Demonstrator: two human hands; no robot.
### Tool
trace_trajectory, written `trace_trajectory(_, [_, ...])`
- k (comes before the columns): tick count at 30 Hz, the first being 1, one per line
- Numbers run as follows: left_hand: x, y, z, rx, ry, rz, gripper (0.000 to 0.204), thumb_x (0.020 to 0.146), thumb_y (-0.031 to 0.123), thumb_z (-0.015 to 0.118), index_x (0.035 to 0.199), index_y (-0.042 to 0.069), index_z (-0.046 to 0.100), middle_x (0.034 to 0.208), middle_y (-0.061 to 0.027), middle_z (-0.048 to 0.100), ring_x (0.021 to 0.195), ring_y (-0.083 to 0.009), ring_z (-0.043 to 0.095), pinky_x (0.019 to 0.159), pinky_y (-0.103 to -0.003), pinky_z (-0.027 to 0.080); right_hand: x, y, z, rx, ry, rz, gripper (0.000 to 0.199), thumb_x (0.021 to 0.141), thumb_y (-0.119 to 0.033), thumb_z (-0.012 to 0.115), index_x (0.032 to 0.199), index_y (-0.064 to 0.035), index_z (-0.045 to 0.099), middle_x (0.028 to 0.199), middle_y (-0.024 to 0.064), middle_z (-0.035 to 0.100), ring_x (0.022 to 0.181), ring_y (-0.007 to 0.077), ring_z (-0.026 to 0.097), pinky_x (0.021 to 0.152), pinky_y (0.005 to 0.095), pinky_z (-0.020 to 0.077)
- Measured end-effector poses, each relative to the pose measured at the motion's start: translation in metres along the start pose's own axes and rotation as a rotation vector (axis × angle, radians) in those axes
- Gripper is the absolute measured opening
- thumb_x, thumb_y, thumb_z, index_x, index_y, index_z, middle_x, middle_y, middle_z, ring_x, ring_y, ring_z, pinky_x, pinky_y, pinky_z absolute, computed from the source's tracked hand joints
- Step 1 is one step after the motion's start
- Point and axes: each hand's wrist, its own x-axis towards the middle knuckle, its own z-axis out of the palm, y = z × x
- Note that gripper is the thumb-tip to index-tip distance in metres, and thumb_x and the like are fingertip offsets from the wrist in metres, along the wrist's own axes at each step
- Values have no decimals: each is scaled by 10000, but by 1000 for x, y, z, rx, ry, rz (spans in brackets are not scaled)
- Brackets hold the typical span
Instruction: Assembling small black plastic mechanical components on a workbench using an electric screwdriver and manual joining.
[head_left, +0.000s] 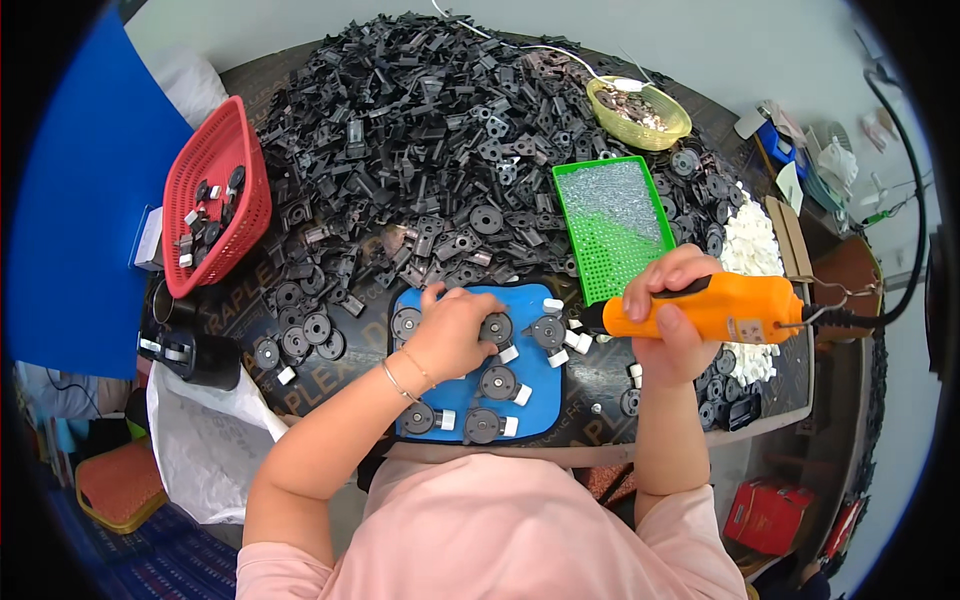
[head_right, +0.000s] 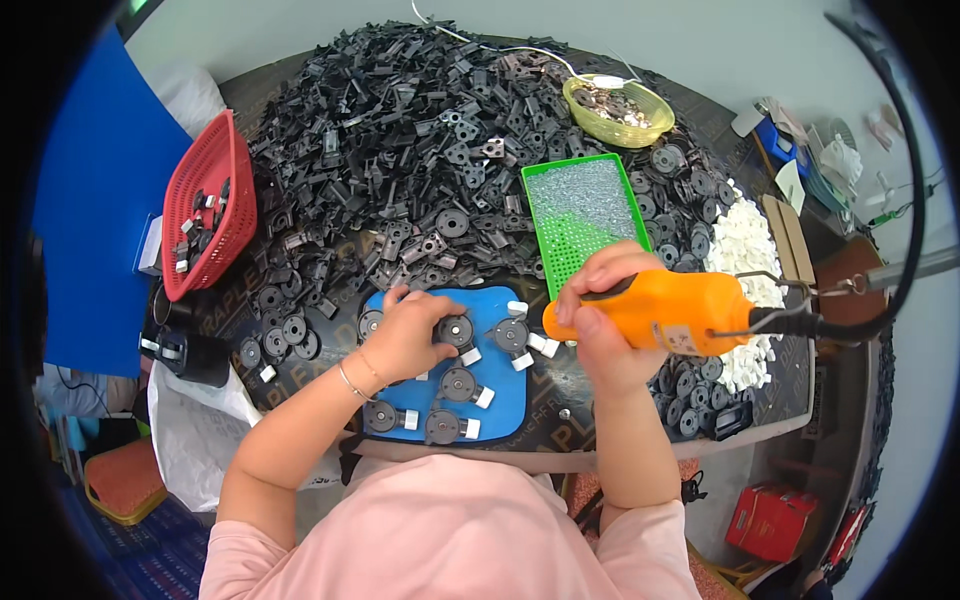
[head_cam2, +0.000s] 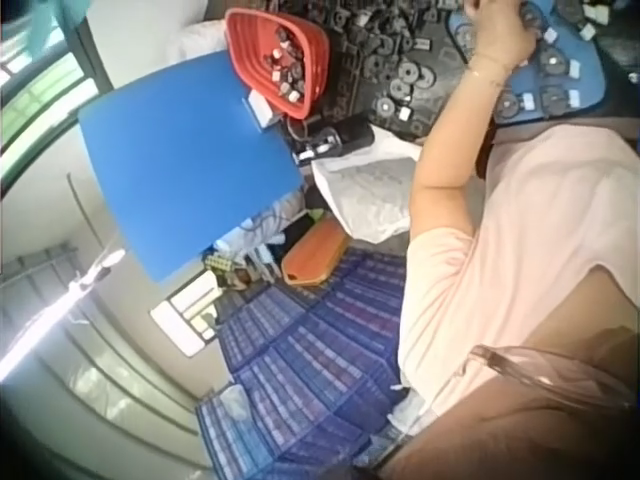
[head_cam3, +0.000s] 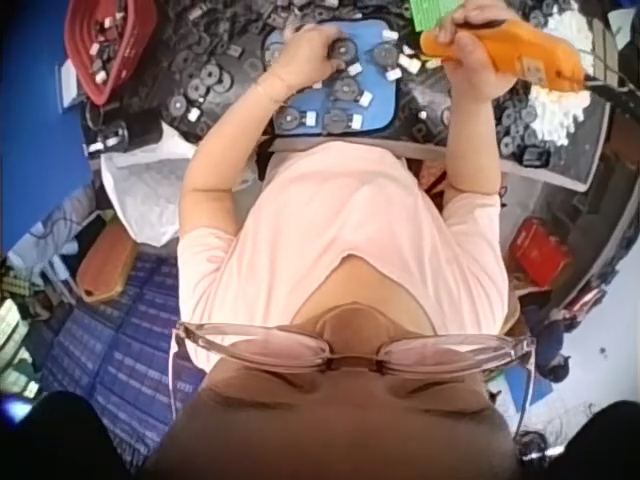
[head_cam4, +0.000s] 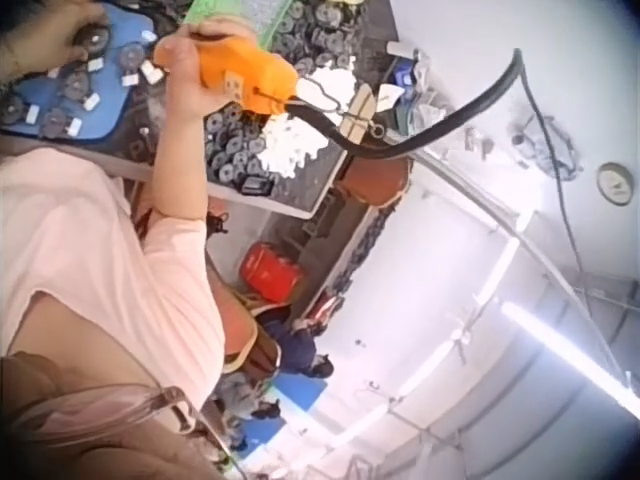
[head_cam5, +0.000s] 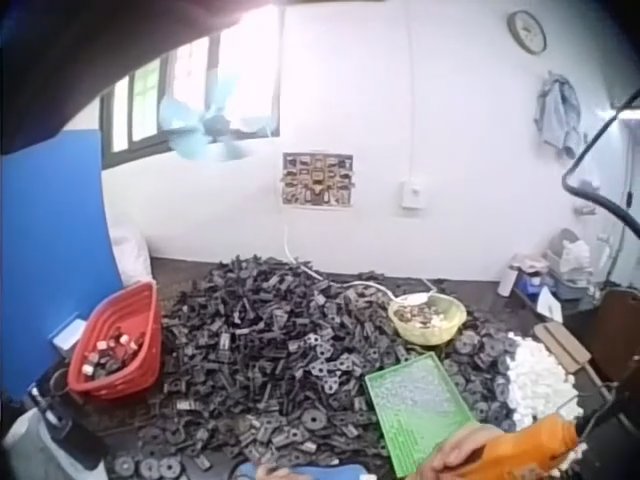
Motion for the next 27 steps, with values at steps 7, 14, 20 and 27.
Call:
trace_trajectory(7, [8,25,6,-70,203,209,445,632,164,807,1052,165,659,1040,6,634,1049,-197,534,1032,-491,213,-6,5,7,29,10,17,241,810,-105,644,956,-15,474,909,112,465,628,183,536,604,302,471])
trace_trajectory(14, [10,23,18,-157,337,241,129,704,170,754,818,159,694,837,40,629,953,-178,556,1021,-510,214,-3,7,18,93,-30,9,239,818,-106,632,968,-19,469,921,112,463,632,183,540,611,303,473])
trace_trajectory(20, [9,20,19,-113,388,233,94,694,175,761,718,144,676,757,37,614,923,-177,562,1012,-514,225,-3,6,19,124,-38,9,245,818,-107,638,975,-21,471,921,107,468,637,183,545,616,306,476])
trace_trajectory(27, [8,22,17,-115,384,217,118,669,189,775,674,137,669,726,31,606,912,-181,565,1011,-521,232,-6,8,23,105,-41,23,250,815,-107,651,971,-23,474,919,104,473,643,184,550,619,307,477])
